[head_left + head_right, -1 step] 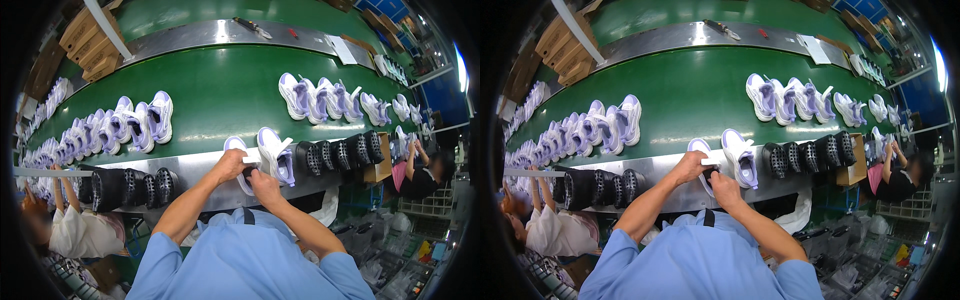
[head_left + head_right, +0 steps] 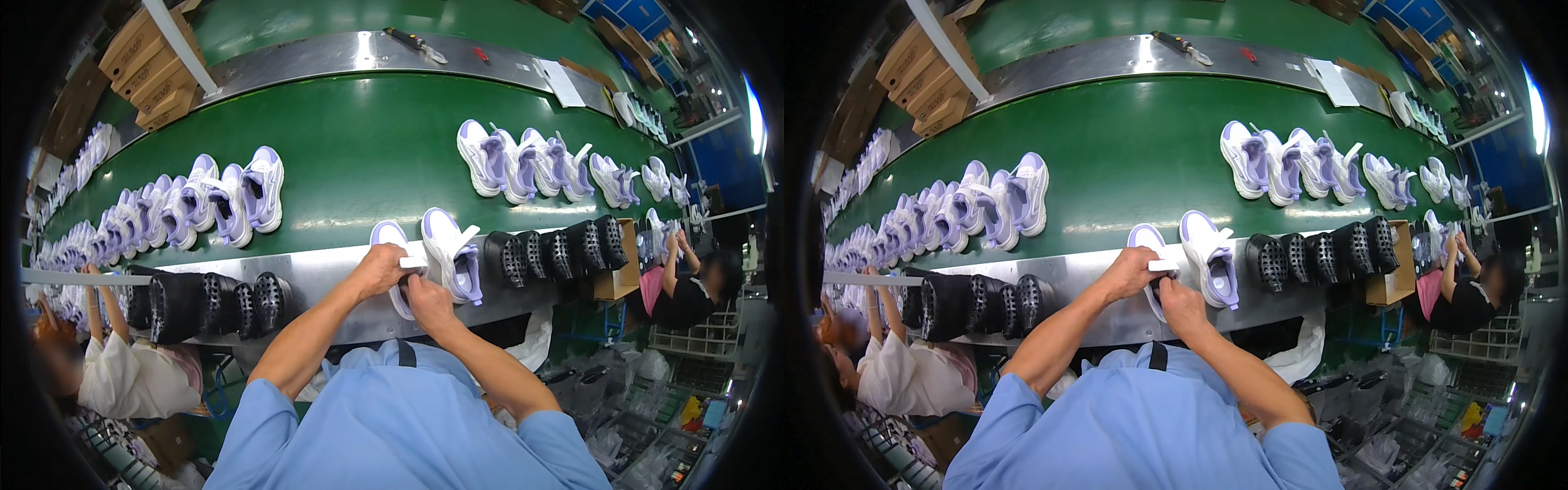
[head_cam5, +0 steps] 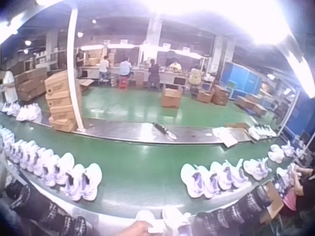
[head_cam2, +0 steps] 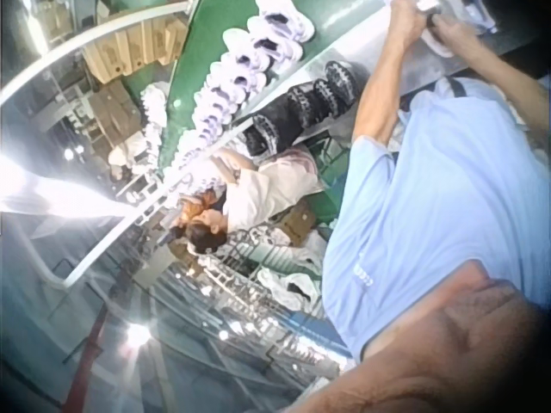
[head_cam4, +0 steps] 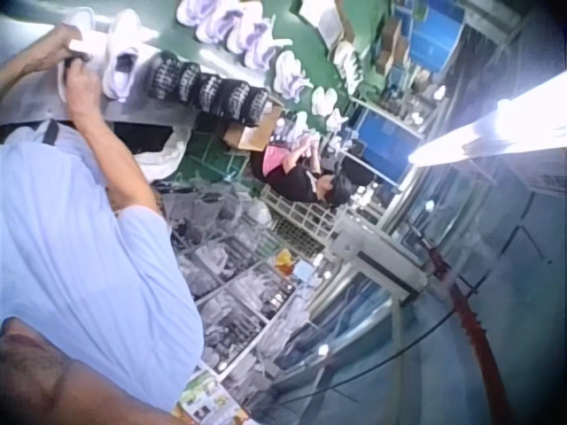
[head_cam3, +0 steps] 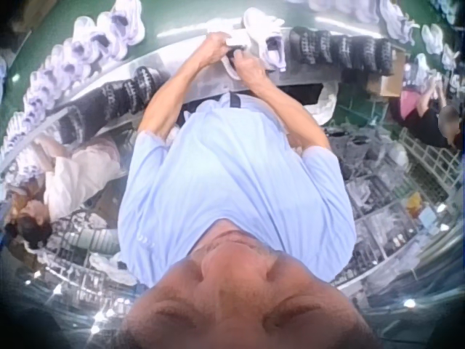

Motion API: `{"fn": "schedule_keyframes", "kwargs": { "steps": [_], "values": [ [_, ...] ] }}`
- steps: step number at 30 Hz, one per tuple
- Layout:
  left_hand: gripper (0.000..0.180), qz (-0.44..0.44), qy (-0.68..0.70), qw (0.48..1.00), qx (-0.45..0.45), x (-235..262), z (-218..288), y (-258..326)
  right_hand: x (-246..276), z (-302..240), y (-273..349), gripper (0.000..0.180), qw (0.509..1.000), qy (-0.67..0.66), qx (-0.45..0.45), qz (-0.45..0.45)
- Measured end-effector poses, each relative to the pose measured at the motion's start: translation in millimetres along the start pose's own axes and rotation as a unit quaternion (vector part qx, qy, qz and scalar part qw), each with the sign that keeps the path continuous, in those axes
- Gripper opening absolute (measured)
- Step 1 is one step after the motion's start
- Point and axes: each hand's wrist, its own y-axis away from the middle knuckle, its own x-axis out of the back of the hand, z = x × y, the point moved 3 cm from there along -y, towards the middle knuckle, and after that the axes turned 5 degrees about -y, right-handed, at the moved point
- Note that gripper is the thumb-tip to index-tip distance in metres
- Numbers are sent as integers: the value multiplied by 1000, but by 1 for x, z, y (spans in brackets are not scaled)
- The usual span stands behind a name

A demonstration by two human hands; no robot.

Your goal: The person picks up and handles purple and white shoes along a factory assembly line, turning them over and checking the tongues and interiors by hand before placing them back down.

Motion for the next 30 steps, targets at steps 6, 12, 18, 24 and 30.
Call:
{"fn": "schedule_keyframes", "kwargs": {
  "steps": [6, 12, 18, 24, 30],
  "values": [
    [32, 149, 21, 987, 58, -1, 7, 31, -10, -3, -3, 21, 967, -185, -100, 143],
    [67, 159, -86, 953, 243, -42, -5, 77, 28, -13, -42, 25, 975, -183, 31, 120],
    [44, 174, 66, 939, 289, -11, -19, 81, 13, 6, -38, 35, 970, -181, 150, -64],
    [45, 162, 49, 961, 221, -19, -27, 80, -10, 2, -54, 28, 927, -369, 58, -32],
    [28, 218, -231, 948, -15, 2, 45, 55, -25, 40, -46, 17, 645, -733, -217, 10]
  ]
}}
